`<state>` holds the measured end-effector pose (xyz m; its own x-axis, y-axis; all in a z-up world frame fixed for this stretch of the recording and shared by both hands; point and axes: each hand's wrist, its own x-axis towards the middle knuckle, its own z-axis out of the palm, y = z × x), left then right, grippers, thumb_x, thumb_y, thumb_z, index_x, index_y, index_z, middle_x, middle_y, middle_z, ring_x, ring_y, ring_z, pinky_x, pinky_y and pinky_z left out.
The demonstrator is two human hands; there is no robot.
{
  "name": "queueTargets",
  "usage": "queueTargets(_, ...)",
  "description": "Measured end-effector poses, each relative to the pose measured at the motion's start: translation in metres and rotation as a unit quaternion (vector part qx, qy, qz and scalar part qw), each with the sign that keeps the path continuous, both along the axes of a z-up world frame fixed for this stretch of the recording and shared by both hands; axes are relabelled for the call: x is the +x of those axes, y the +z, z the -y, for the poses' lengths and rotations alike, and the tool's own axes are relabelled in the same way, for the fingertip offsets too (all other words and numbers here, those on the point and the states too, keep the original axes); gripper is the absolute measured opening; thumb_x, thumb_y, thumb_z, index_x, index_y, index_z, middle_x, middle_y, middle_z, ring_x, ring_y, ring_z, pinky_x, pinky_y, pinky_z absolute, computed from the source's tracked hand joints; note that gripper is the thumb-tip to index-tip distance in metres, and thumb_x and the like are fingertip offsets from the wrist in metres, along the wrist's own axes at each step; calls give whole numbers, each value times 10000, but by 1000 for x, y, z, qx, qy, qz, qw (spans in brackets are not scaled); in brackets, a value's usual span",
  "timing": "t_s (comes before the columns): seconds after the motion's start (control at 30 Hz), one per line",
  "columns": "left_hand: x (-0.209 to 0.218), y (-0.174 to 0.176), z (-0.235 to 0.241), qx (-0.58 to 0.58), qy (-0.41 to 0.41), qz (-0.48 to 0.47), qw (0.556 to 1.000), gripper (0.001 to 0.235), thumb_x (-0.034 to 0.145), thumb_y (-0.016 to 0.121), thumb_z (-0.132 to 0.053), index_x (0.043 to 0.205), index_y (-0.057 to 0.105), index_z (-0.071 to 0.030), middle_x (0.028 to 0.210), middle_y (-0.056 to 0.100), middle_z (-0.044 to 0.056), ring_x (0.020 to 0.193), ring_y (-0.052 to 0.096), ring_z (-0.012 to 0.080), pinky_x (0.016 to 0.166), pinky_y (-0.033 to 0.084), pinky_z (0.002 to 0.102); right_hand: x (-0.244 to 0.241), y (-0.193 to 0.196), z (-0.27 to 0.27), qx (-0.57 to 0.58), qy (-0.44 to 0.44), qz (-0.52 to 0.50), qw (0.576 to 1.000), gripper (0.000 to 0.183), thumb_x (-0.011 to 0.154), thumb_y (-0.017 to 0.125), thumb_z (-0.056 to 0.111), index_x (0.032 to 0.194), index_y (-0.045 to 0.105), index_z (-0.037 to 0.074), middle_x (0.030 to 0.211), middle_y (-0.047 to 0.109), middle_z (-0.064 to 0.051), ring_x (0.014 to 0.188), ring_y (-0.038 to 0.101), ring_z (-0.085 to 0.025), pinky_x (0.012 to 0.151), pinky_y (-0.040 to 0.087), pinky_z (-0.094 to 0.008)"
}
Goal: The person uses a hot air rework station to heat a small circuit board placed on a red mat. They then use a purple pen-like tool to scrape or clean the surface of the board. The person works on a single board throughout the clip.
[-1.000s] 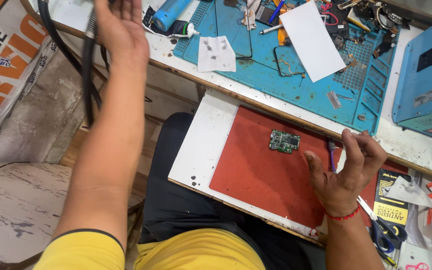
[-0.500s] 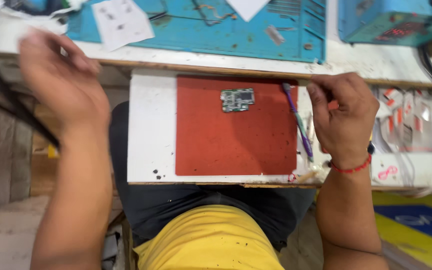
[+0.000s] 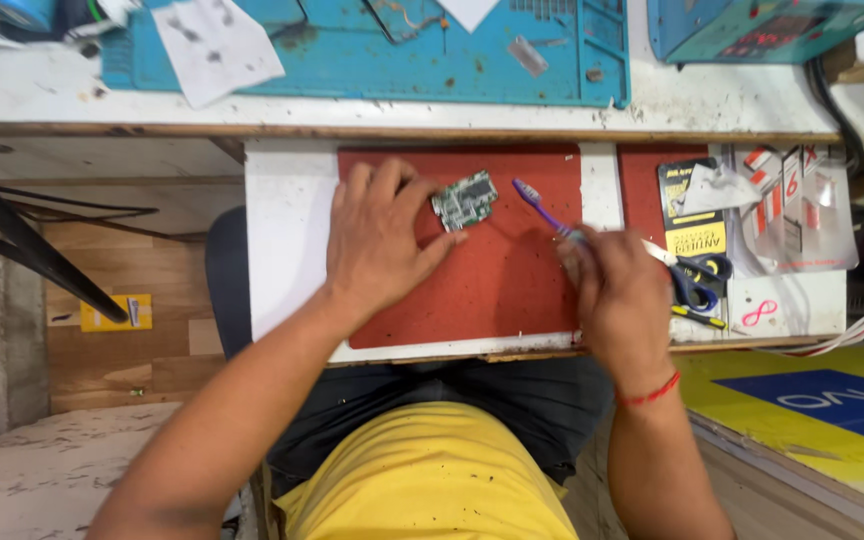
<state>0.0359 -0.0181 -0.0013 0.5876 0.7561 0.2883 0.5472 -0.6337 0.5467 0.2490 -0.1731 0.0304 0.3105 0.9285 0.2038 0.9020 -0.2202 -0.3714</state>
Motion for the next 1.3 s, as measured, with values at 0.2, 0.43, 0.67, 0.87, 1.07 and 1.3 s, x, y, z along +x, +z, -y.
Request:
queueTargets(0.2, -2, 0, 3, -30, 19, 19, 999, 478, 681, 907, -428, 1025, 730, -147, 1083, 598, 43, 1026, 525, 290, 874, 412, 451, -36, 1, 0, -53, 53, -133, 988, 559, 918, 575, -48, 1437, 593, 160, 1045, 639, -139, 867, 693, -329, 744, 554, -428)
queueTargets(0.43, -4, 1, -1, -38, 22, 36, 998, 446, 643, 896, -336, 1034, 776, -159, 1088, 610, 5, 1036, 545, 250, 916, 435, 424, -66, -7, -14, -96, 70, -126, 985, 586, 864, 587, -42, 1408, 600, 172, 1096, 571, -193, 847, 675, -366, 675, 530, -459)
queueTargets(0.67, -2, 0, -5, -72, 28, 43, 996, 453, 648, 930, -390, 995, 786, -138, 1039, 627, -3, 1007, 544, 244, 880, 423, 427, -49, -11, -26, -128, 54, -76, 987, 653, 854, 553, -77, 1452, 582, 185, 1102, 583, -197, 843, 660, -409, 728, 540, -505)
queueTargets(0.87, -2, 4, -5, -67, 30, 40, 996, 422, 663, 919, -367, 985, 779, -134, 1038, 628, 4, 994, 546, 254, 873, 429, 427, -38, -3, -42, -95, 4, -56, 994, 550, 918, 590, -31, 1433, 580, 161, 1081, 580, -182, 856, 658, -388, 699, 539, -484)
queueTargets(1.07, -5, 3, -4, -57, 26, 51, 997, 453, 630, 887, -285, 1018, 740, -104, 1066, 607, 48, 1004, 548, 272, 864, 439, 432, -77, 2, -2, -88, 73, -108, 988, 721, 792, 534, -106, 1461, 567, 161, 1107, 602, -137, 870, 694, -331, 761, 567, -465)
queueTargets(1.3, -4, -3, -2, -54, 35, 74, 995, 405, 696, 885, -285, 1029, 730, -114, 1077, 600, 32, 1020, 544, 259, 875, 438, 422, -11, -14, 15, -22, -72, 18, 997, 672, 855, 543, -141, 1479, 587, 105, 1230, 526, -206, 987, 611, -385, 813, 534, -458)
